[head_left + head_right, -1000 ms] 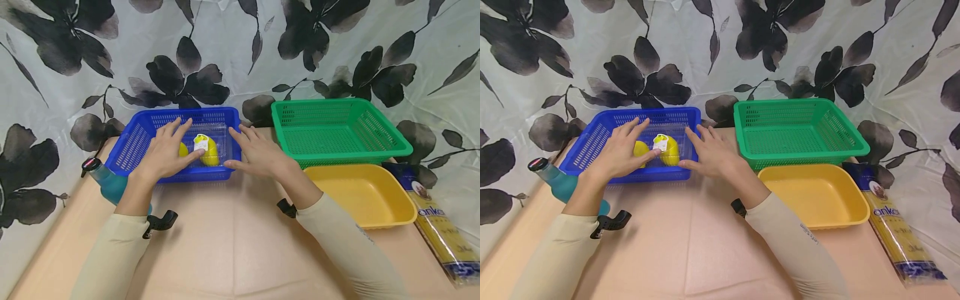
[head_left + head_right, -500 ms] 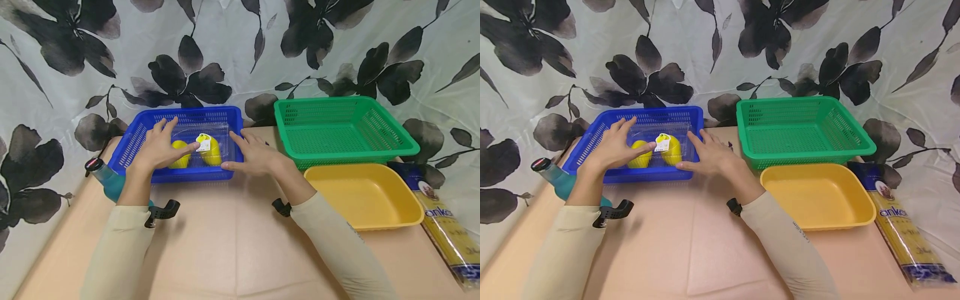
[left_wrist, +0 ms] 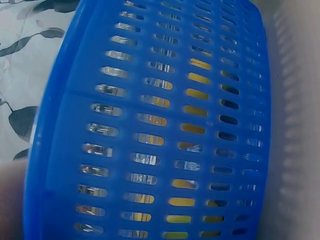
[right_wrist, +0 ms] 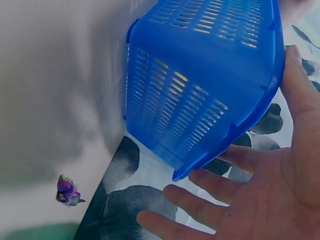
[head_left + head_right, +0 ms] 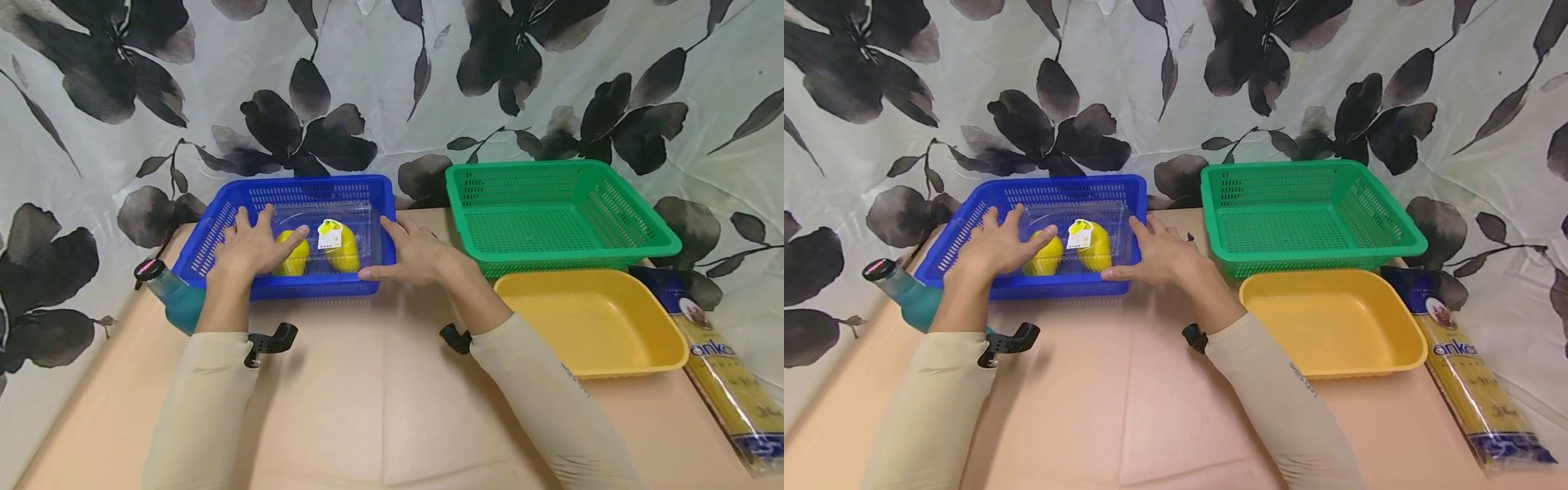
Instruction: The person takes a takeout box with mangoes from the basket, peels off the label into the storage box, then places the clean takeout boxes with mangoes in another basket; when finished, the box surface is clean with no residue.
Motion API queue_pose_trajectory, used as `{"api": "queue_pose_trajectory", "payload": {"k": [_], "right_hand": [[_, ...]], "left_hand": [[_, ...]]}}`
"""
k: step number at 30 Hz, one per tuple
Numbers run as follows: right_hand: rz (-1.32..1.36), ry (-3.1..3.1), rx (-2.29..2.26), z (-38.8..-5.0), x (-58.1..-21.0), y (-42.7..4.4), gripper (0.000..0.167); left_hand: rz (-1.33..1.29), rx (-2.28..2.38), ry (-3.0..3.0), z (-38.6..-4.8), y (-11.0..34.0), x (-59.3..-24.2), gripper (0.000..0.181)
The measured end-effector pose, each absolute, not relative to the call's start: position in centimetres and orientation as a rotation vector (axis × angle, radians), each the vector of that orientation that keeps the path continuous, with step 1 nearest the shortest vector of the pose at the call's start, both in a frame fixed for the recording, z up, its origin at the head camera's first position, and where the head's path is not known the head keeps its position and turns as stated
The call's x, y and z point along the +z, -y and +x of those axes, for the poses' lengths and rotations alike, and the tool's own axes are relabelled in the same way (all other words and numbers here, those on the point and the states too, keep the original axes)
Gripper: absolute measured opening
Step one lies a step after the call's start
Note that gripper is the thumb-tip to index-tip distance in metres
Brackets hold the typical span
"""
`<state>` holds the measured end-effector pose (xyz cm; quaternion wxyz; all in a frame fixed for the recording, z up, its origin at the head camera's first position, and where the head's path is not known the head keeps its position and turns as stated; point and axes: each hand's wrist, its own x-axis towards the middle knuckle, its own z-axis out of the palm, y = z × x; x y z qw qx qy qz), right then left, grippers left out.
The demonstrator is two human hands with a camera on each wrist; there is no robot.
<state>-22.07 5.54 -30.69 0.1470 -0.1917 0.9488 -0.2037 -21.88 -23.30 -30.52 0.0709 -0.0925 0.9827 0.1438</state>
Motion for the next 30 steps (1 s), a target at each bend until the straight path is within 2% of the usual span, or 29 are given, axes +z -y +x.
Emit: {"api": "queue_pose_trajectory", "payload": {"k": [11, 20, 30], "right_hand": [[-0.496, -2.738, -0.564, -22.5, -30.8, -5.4, 0.130], [-0.567, -2.773, -0.547, -22.6, -30.7, -5.4, 0.132], [-0.547, -2.794, -0.534, -22.7, -30.8, -5.5, 0.132]], "left_hand": [[-0.368, 0.524, -2.822, -21.9, 23.3, -30.9, 0.114], [-0.383, 0.654, -2.953, -21.9, 23.5, -31.0, 0.097], [-0.259, 0.621, -3.010, -21.4, 23.1, -28.6, 0.100]]}}
